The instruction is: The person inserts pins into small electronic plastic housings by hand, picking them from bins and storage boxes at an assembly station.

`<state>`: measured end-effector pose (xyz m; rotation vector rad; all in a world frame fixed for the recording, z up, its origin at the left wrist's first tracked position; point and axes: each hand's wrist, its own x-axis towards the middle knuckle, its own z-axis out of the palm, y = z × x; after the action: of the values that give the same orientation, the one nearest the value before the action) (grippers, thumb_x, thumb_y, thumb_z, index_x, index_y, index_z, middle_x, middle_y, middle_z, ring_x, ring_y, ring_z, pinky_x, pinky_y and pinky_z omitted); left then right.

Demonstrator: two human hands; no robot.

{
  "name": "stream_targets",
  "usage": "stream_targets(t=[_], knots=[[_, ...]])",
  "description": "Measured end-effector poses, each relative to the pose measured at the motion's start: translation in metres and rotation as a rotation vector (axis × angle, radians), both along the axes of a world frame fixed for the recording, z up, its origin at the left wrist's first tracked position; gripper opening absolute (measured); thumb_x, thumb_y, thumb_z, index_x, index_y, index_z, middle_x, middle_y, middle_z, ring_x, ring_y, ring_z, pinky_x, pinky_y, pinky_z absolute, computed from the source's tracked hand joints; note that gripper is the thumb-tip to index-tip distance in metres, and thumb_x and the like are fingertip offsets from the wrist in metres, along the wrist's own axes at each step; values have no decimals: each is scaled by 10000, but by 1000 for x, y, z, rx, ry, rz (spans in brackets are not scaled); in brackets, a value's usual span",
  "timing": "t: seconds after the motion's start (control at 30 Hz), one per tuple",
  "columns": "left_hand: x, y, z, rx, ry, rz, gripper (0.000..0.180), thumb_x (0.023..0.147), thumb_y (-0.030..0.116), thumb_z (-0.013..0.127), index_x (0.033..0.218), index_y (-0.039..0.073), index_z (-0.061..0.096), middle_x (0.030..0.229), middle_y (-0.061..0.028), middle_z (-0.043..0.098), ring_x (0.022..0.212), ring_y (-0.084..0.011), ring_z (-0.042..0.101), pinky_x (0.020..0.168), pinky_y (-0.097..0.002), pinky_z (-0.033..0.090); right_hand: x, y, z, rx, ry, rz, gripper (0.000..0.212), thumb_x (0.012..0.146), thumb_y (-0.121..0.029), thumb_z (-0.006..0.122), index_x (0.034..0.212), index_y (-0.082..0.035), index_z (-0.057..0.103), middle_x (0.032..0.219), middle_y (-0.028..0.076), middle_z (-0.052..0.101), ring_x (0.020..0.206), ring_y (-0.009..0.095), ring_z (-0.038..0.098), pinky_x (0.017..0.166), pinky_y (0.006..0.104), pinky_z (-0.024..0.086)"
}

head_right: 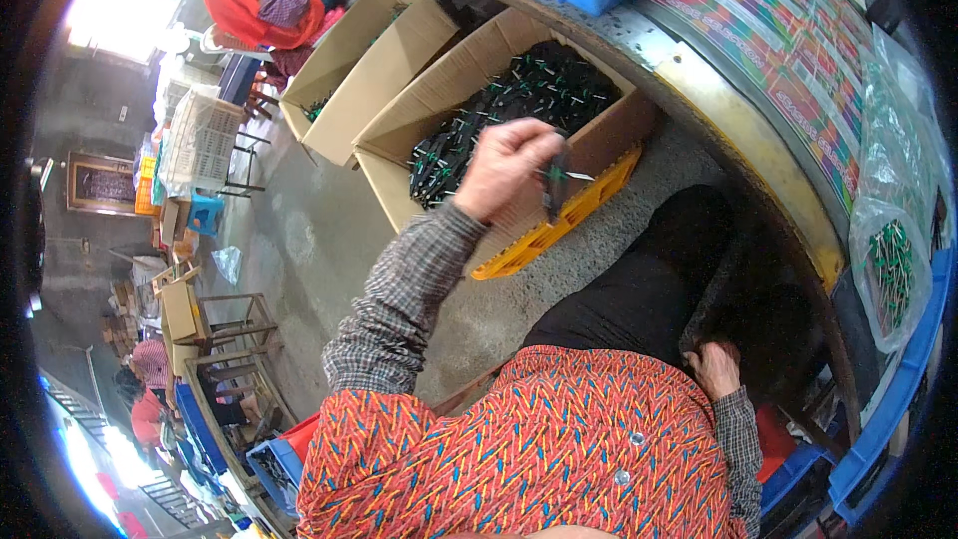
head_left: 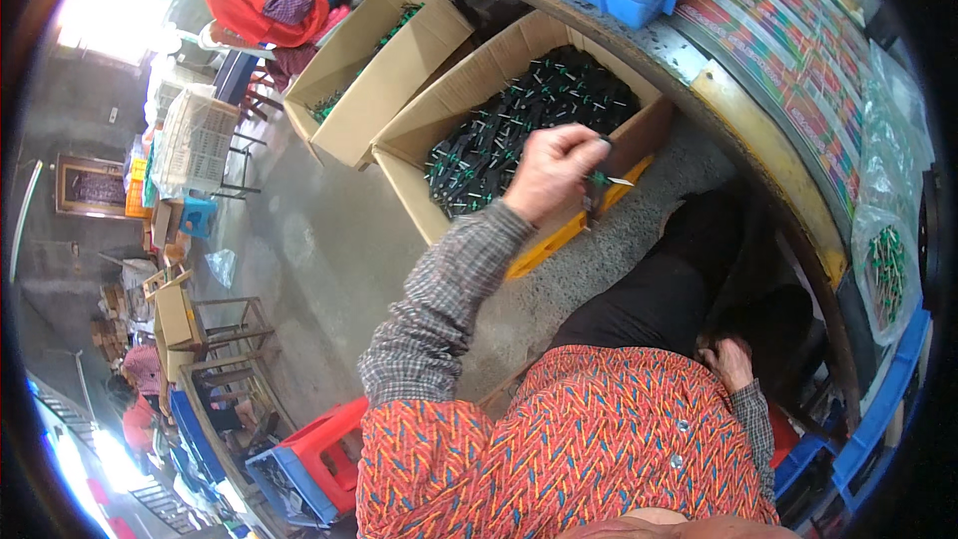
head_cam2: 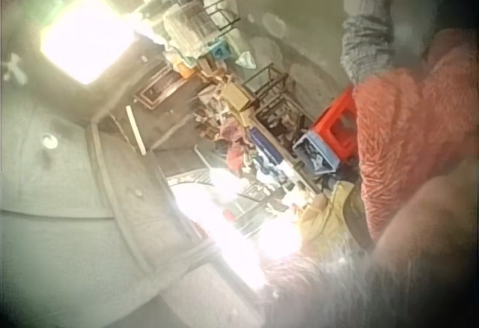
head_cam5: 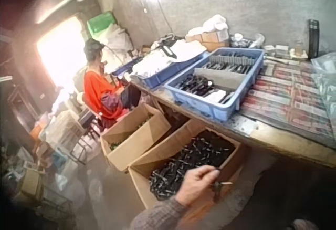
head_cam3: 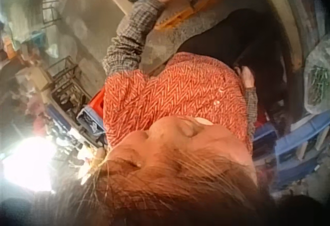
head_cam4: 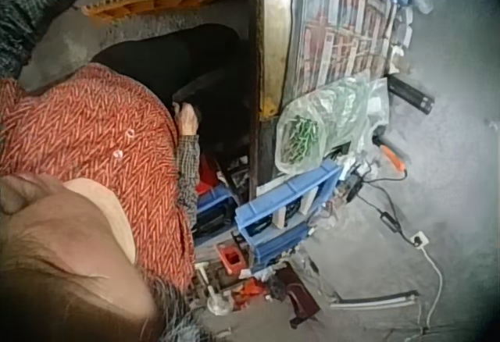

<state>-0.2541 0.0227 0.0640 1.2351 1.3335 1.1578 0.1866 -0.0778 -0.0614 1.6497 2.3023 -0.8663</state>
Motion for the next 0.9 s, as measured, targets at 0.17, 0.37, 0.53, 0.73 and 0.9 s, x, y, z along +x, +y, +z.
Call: stream_targets(t=[0.17, 0.37, 0.53, 0.73, 0.9], knots=[[-69, 22, -17, -23, 106, 243, 171, 860, 170, 654, 852, -1, 660, 655, 22, 571, 511, -56, 504, 430, -216, 418, 3, 4, -5, -28, 76, 37, 311, 833, -278, 619, 849, 30, 578, 851, 257, 575, 852, 428, 559, 747, 491, 441], [-92, 61, -56, -107, 568, 194, 254, 852, 222, 657, 938, -17, 670, 717, -62, 632, 552, -103, 554, 453, -258, 464, -2, 5, 1, -28, 11, 47, 277, 807, -237, 602, 832, 38, 585, 882, 267, 577, 873, 430, 556, 770, 497, 440], [-90, 87, -101, -233, 902, 122, 267, 815, 305, 640, 1004, 128, 706, 963, -161, 676, 929, -337, 643, 821, -414, 504, 0, 2, -3, -42, 36, -18, 304, 812, -257, 583, 832, 46, 588, 902, 270, 584, 883, 434, 559, 791, 496, 446], [-82, 78, -112, -166, 1038, 230, 285, 796, 215, 671, 1074, 152, 675, 1045, -154, 624, 1001, -337, 600, 843, -427, 497, 1, 5, -7, 10, 93, -31, 279, 790, -236, 588, 826, 41, 597, 875, 264, 579, 877, 418, 553, 784, 491, 438], [-71, 63, -120, -149, 1151, 210, 344, 759, 167, 700, 1100, 168, 663, 1112, -157, 578, 1037, -341, 572, 867, -434, 491, -5, 7, 11, 13, 39, -9, 303, 793, -234, 583, 807, 68, 608, 899, 278, 598, 889, 432, 566, 807, 505, 442]])
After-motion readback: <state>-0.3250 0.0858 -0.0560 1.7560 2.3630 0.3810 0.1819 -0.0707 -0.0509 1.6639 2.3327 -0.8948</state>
